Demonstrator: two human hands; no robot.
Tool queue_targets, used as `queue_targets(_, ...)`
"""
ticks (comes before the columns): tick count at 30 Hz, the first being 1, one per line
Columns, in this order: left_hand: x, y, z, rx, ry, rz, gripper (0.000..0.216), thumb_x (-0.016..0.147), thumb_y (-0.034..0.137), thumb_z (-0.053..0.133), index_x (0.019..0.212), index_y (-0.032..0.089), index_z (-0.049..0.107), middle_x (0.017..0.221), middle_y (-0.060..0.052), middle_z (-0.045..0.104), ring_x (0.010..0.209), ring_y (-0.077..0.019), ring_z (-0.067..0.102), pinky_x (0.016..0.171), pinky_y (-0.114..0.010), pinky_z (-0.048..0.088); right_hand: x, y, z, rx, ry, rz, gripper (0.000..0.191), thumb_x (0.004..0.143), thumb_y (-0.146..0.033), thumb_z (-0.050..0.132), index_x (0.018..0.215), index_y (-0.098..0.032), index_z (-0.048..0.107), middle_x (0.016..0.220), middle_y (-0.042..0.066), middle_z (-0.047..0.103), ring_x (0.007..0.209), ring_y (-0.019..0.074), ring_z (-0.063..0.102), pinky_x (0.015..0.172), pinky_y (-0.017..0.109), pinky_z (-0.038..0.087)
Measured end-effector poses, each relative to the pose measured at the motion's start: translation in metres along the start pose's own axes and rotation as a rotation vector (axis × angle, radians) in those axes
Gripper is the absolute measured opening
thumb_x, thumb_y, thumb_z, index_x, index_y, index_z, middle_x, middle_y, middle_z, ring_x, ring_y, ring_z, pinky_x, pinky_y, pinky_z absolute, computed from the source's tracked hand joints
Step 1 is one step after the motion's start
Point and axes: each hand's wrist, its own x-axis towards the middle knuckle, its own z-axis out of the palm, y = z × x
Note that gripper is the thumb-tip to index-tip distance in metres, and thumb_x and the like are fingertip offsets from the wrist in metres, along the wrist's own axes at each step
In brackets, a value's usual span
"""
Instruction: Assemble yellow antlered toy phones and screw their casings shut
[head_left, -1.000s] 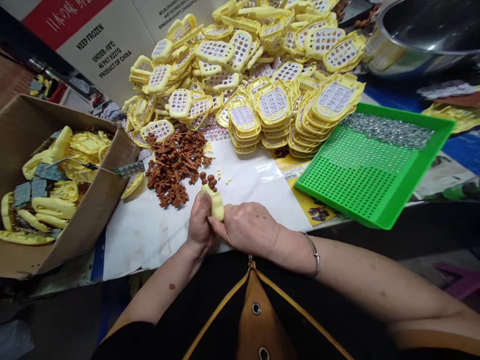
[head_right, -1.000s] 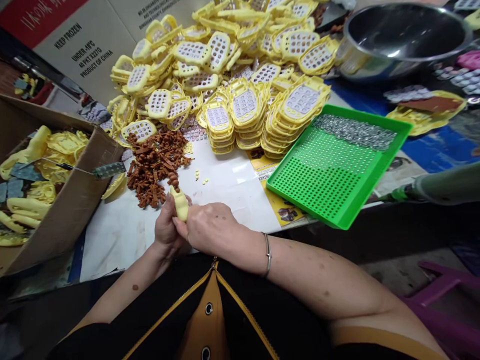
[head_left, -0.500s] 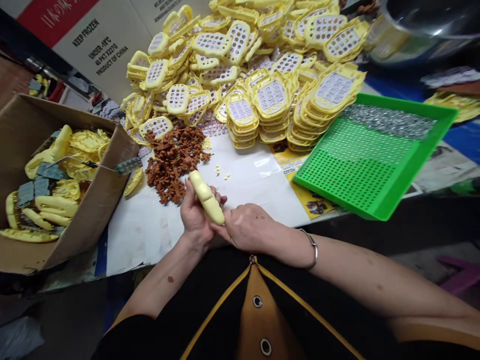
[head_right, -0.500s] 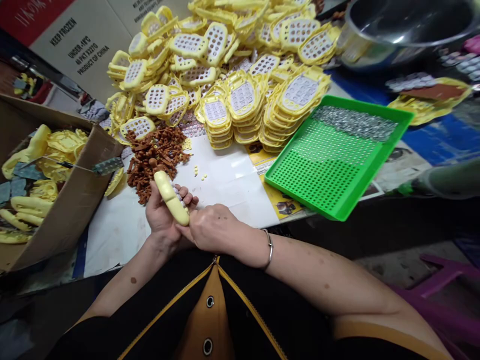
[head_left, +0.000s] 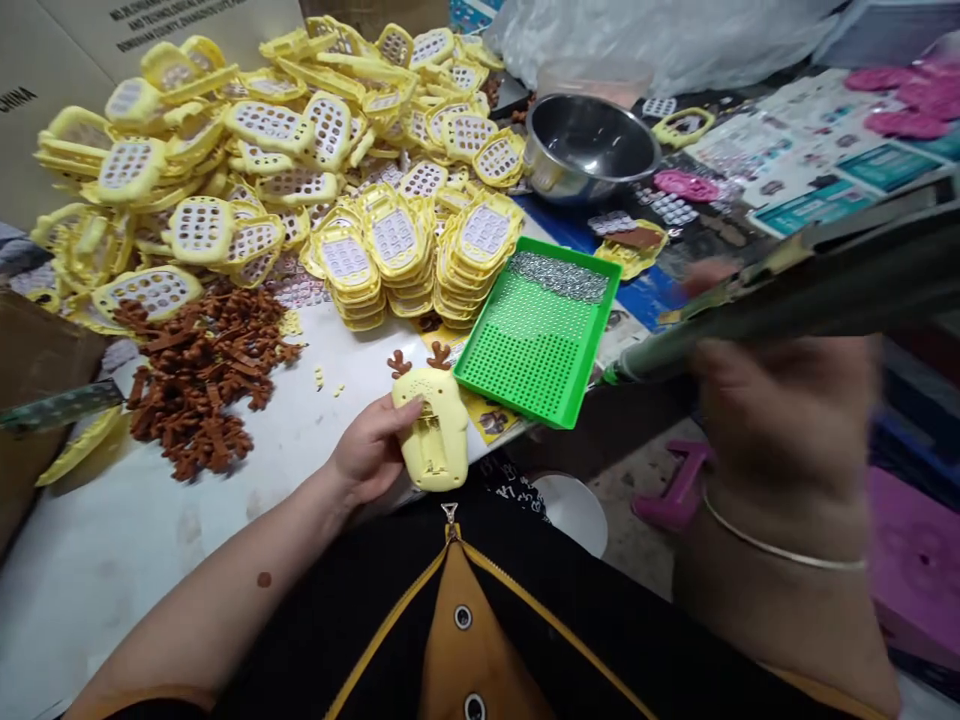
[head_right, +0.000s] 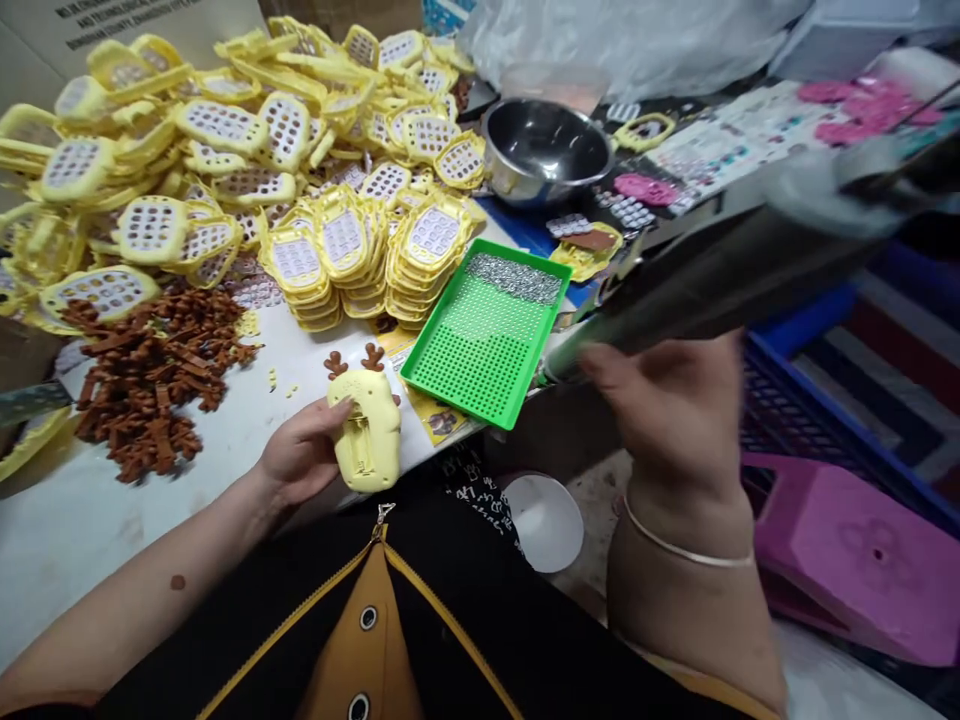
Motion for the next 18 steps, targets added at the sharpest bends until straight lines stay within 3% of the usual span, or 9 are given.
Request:
queue_targets(2,0.012,0.003,0.014,0.073,-0.064,-0.068,0.036,0.066,0.026,0.077,0.095,0.008,0.068,0.084,-0.012,0.074,0.073,-0.0223,0.069,0.07,-0.033,0.055,0.01,0.001,0.003,0.135,-0.032,0.048,0.024,0.067,-0.04,0.078,0.084,-0.026,0.069,0.079,0.001,0.067,0.072,0.0174,0.064,0.065,0.035,0.052)
queue_targets(4,0.024,0.005,0.026,0.121,-0.095,-0.1,0.034,0.066,0.025,0.078,0.093,0.009,0.068,0.083,-0.011,0.074,0.071,-0.0208,0.069,0.069,-0.032,0.055,0.02,0.0,0.011,0.246,0.001,0.026,0.028,0.065,-0.033,0.081,0.089,-0.023,0.07,0.07,-0.001,0.064,0.063,0.0136,0.06,0.059,0.031,0.05)
queue_targets(7,0.037,0.005,0.04,0.139,-0.07,-0.126,0.03,0.068,0.025,0.078,0.092,0.011,0.066,0.082,-0.009,0.073,0.07,-0.0199,0.068,0.069,-0.033,0.054,0.037,0.001,0.025,0.425,0.067,-0.119,0.031,0.066,-0.03,0.077,0.095,-0.022,0.069,0.059,-0.004,0.059,0.051,0.0123,0.055,0.05,0.029,0.046)
queue_targets(10,0.044,0.003,0.047,0.126,-0.039,-0.152,0.03,0.07,0.026,0.076,0.095,0.012,0.065,0.082,-0.009,0.072,0.07,-0.0195,0.068,0.069,-0.033,0.054,0.049,0.014,0.039,0.486,0.049,-0.256,0.034,0.07,-0.028,0.073,0.104,-0.03,0.065,0.055,-0.007,0.054,0.044,0.0113,0.051,0.044,0.028,0.043)
queue_targets(18,0.046,0.005,0.049,0.163,-0.014,-0.137,0.032,0.075,0.028,0.073,0.102,0.015,0.063,0.087,-0.008,0.072,0.072,-0.0178,0.067,0.069,-0.031,0.054,0.062,0.051,0.056,0.453,0.045,-0.32,0.028,0.078,-0.031,0.067,0.105,-0.034,0.06,0.057,-0.007,0.051,0.046,0.0116,0.05,0.047,0.03,0.044)
